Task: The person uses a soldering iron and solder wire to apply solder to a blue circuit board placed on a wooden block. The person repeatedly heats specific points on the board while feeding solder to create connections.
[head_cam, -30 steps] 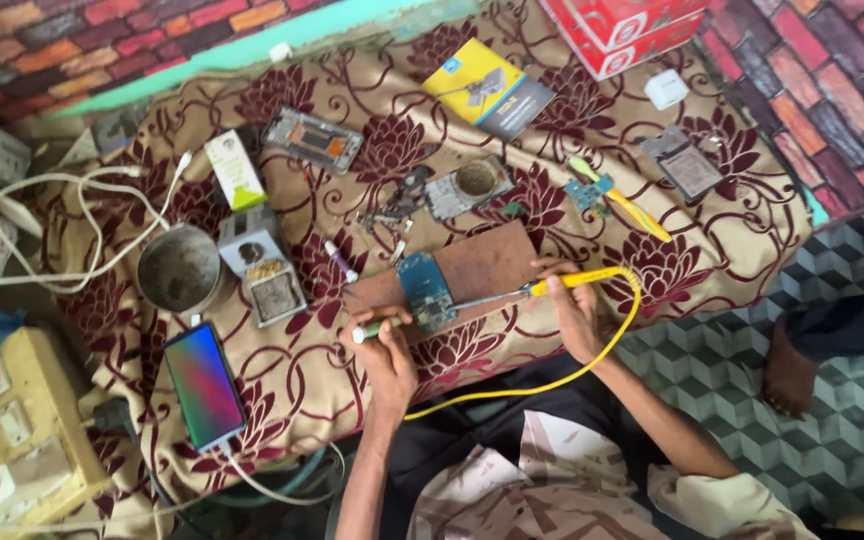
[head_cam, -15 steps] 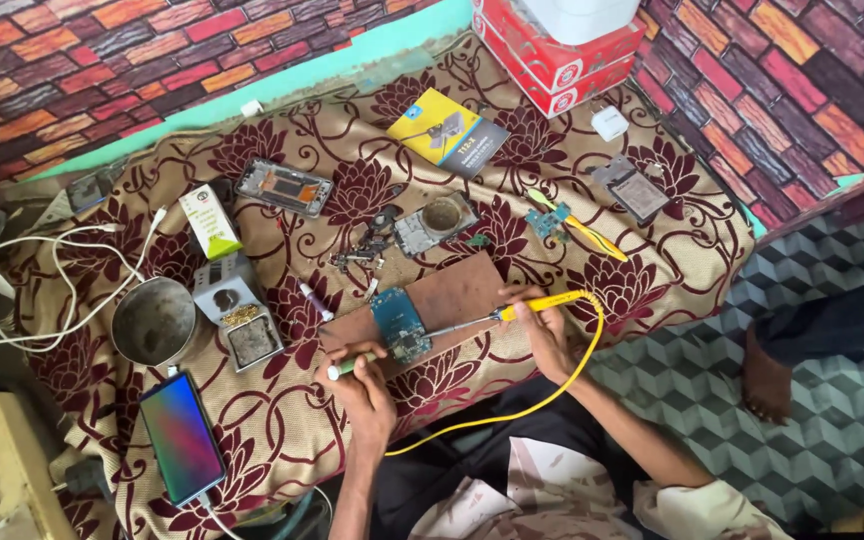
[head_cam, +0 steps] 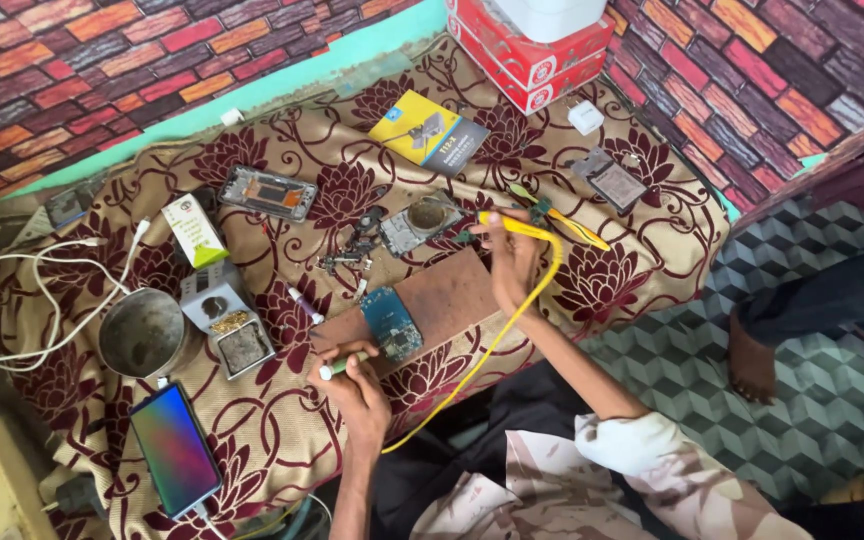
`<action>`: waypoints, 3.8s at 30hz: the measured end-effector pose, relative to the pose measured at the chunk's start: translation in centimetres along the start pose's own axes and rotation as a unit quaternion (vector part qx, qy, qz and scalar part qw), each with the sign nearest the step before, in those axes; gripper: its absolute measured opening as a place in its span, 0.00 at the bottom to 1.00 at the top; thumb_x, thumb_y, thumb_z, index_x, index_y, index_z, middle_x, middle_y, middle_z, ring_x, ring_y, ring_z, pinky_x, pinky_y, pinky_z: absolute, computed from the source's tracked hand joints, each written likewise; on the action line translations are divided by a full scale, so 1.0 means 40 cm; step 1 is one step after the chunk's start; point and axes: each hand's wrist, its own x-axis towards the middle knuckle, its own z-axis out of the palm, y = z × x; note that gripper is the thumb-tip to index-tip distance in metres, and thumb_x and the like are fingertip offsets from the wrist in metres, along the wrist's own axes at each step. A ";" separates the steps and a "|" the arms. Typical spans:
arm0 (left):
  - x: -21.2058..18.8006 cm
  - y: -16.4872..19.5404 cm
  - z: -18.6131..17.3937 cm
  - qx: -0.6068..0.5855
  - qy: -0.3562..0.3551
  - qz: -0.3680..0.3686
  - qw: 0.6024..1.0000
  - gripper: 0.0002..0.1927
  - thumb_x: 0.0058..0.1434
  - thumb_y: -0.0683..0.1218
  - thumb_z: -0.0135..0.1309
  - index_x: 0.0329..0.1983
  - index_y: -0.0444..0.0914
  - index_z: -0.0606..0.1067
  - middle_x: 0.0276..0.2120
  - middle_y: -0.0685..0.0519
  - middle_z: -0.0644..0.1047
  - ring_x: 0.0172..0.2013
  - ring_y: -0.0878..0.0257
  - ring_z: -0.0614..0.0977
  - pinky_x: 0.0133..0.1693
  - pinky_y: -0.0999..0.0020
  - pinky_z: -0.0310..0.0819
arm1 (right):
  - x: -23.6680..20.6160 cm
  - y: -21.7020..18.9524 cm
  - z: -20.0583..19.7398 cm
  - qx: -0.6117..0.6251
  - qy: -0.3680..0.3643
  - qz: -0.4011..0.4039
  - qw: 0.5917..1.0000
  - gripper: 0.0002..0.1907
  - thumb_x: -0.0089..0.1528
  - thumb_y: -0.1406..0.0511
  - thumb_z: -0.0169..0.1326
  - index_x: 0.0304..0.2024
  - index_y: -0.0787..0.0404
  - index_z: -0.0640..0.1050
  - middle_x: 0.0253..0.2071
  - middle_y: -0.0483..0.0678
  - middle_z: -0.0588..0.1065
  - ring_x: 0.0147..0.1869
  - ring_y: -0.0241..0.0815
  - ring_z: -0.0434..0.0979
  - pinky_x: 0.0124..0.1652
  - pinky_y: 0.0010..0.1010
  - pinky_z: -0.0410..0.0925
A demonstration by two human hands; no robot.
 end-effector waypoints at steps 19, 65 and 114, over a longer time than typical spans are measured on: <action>0.006 -0.016 -0.001 0.002 -0.011 0.023 1.000 0.08 0.78 0.42 0.33 0.55 0.36 0.51 0.40 0.44 0.76 0.21 0.72 0.66 0.25 0.79 0.61 | 0.006 0.002 0.015 -0.057 -0.026 -0.114 0.992 0.10 0.74 0.60 0.48 0.46 0.60 0.76 0.37 0.45 0.80 0.39 0.35 0.77 0.42 0.26 0.69; -0.030 0.002 -0.022 0.009 -0.022 0.008 1.000 0.10 0.79 0.39 0.33 0.60 0.38 0.51 0.41 0.44 0.76 0.25 0.71 0.65 0.29 0.78 0.61 | -0.220 0.134 -0.166 0.224 -0.195 -0.005 0.955 0.10 0.74 0.65 0.43 0.45 0.68 0.71 0.56 0.54 0.68 0.56 0.39 0.69 0.41 0.31 0.74; -0.035 0.013 -0.023 0.002 -0.027 0.011 1.000 0.11 0.79 0.39 0.33 0.60 0.39 0.51 0.41 0.44 0.76 0.24 0.72 0.64 0.29 0.78 0.60 | -0.225 0.120 -0.170 0.260 -0.155 0.037 0.952 0.10 0.73 0.65 0.44 0.45 0.67 0.72 0.56 0.56 0.71 0.57 0.42 0.71 0.41 0.30 0.74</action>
